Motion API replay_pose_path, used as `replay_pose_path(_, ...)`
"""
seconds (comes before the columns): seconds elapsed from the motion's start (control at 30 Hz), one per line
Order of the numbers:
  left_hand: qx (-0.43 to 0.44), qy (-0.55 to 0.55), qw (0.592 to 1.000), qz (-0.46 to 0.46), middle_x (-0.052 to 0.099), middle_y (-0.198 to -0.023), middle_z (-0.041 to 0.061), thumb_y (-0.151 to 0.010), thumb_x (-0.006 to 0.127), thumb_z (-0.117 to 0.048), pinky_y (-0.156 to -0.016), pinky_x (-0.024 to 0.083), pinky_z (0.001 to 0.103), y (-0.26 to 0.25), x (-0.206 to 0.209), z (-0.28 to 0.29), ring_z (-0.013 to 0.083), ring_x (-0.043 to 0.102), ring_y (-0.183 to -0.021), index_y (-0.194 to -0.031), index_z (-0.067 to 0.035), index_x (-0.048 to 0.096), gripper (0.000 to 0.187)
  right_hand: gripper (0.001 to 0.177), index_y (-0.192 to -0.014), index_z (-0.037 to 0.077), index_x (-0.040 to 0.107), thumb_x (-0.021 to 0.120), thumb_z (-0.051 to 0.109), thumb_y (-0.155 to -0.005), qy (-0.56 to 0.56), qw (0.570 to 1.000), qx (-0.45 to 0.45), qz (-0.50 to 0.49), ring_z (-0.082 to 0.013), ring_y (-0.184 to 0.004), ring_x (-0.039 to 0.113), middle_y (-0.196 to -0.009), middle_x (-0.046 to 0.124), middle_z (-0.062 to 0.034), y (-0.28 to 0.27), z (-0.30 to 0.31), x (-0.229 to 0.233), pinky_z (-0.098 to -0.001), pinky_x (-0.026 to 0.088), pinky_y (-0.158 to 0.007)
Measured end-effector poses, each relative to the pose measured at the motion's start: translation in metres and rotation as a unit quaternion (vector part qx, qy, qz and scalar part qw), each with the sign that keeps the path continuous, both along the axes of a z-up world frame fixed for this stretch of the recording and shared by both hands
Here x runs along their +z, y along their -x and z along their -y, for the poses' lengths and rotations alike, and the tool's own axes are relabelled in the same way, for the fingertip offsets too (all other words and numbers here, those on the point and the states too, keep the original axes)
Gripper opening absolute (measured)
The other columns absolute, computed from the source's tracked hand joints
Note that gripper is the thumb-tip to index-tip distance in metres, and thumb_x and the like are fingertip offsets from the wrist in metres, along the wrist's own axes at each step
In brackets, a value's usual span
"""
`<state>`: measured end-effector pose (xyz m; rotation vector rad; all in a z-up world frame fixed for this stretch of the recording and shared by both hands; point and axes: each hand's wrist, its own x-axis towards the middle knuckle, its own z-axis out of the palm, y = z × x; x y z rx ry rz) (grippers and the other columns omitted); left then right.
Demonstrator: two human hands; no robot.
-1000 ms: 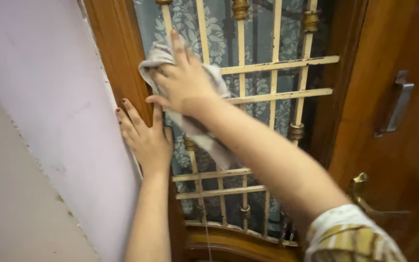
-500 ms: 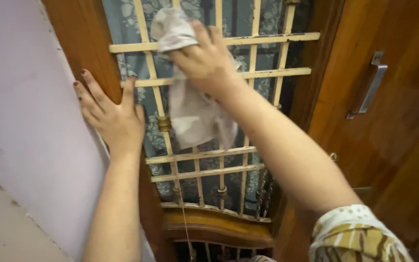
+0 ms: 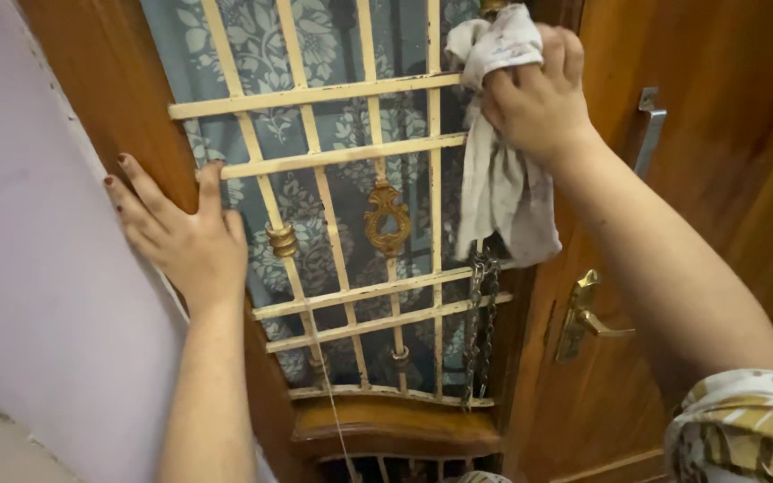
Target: The person wipes the metal bars of a decorative door grille with a cloth. They systematically clean the horizontal and vertical bars, moving from the center outward and then back to the center, ensuring all visible surfaces are wiped.
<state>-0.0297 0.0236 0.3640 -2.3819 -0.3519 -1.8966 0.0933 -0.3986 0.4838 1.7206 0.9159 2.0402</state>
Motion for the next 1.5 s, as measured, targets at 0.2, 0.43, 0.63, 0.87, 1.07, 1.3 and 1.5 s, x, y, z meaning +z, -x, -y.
replay_pose_path(0.2, -0.018, 0.01, 1.0, 0.001, 0.009, -0.173, 0.026, -0.099, 0.076, -0.024, -0.126, 0.024, 0.066, 0.001, 0.003, 0.002, 0.0526, 0.01, -0.159, -0.141, -0.034, 0.063, 0.045, 0.042, -0.135, 0.001, 0.066, 0.059, -0.007, -0.094, -0.139, 0.946, 0.237, -0.172, -0.0447, -0.133, 0.047, -0.139, 0.054, -0.0252, 0.001, -0.069, -0.023, -0.0542, 0.039, -0.112)
replay_pose_path(0.43, -0.027, 0.029, 0.999, 0.007, 0.011, -0.17, 0.026, -0.097, 0.075, -0.025, -0.122, 0.027, 0.066, -0.004, -0.002, 0.003, 0.0528, 0.013, -0.155, -0.143, -0.035, 0.063, 0.049, 0.029, -0.12, 0.011, 0.072, 0.075, 0.026, -0.096, -0.145, 0.955, 0.26, 0.008, -0.0372, -0.12, 0.052, -0.122, 0.061, -0.0114, 0.029, -0.219, 0.031, -0.0582, 0.038, -0.108)
replay_pose_path(0.63, 0.007, 0.002, 0.998, 0.061, 0.016, -0.174, 0.016, -0.12, 0.053, -0.029, -0.125, 0.032, 0.06, -0.012, -0.002, 0.0, 0.0453, 0.017, -0.159, -0.145, -0.038, 0.064, 0.028, 0.035, -0.111, 0.007, 0.075, 0.077, 0.037, -0.093, -0.17, 0.939, 0.293, -0.051, -0.037, -0.106, 0.056, -0.11, 0.062, -0.0099, 0.04, -0.257, 0.029, -0.0526, 0.046, -0.085)
replay_pose_path(0.87, 0.002, 0.001, 0.999, 0.034, 0.009, -0.173, 0.019, -0.111, 0.064, -0.025, -0.131, 0.025, 0.063, -0.005, -0.002, 0.001, 0.0477, 0.012, -0.158, -0.138, -0.036, 0.062, 0.029, 0.03, -0.111, 0.01, 0.075, 0.077, 0.034, -0.092, -0.136, 0.943, 0.302, -0.018, -0.0385, -0.108, 0.053, -0.113, 0.058, -0.012, 0.03, -0.238, 0.006, -0.054, 0.043, -0.086)
replay_pose_path(1.07, -0.024, 0.011, 1.0, 0.002, 0.005, -0.173, 0.023, -0.094, 0.08, -0.023, -0.128, 0.022, 0.065, -0.001, -0.004, -0.003, 0.0498, 0.006, -0.159, -0.138, -0.031, 0.058, 0.049, 0.035, -0.119, 0.015, 0.074, 0.074, 0.028, -0.087, -0.13, 0.956, 0.262, -0.027, -0.0484, -0.125, 0.046, -0.127, 0.055, -0.0168, 0.028, -0.218, -0.018, -0.0608, 0.041, -0.105)
replay_pose_path(1.3, 0.016, 0.005, 1.0, -0.012, 0.004, -0.175, 0.023, -0.095, 0.074, -0.022, -0.129, 0.023, 0.064, -0.004, -0.007, -0.007, 0.0491, 0.006, -0.16, -0.136, -0.033, 0.059, 0.045, 0.033, -0.119, 0.014, 0.075, 0.066, 0.008, -0.087, -0.054, 0.971, 0.227, -0.054, -0.0519, -0.124, 0.047, -0.129, 0.058, -0.0209, 0.015, -0.181, -0.03, -0.0596, 0.043, -0.106)
replay_pose_path(1.5, 0.021, 0.001, 1.0, -0.014, 0.002, -0.175, 0.024, -0.095, 0.075, -0.025, -0.13, 0.022, 0.065, -0.005, -0.009, -0.009, 0.0492, 0.004, -0.159, -0.135, -0.032, 0.059, 0.044, 0.03, -0.125, 0.009, 0.072, 0.067, 0.011, -0.096, -0.044, 0.983, 0.148, -0.097, -0.0383, -0.116, 0.052, -0.13, 0.06, -0.0167, 0.008, -0.126, -0.009, -0.0507, 0.042, -0.1)
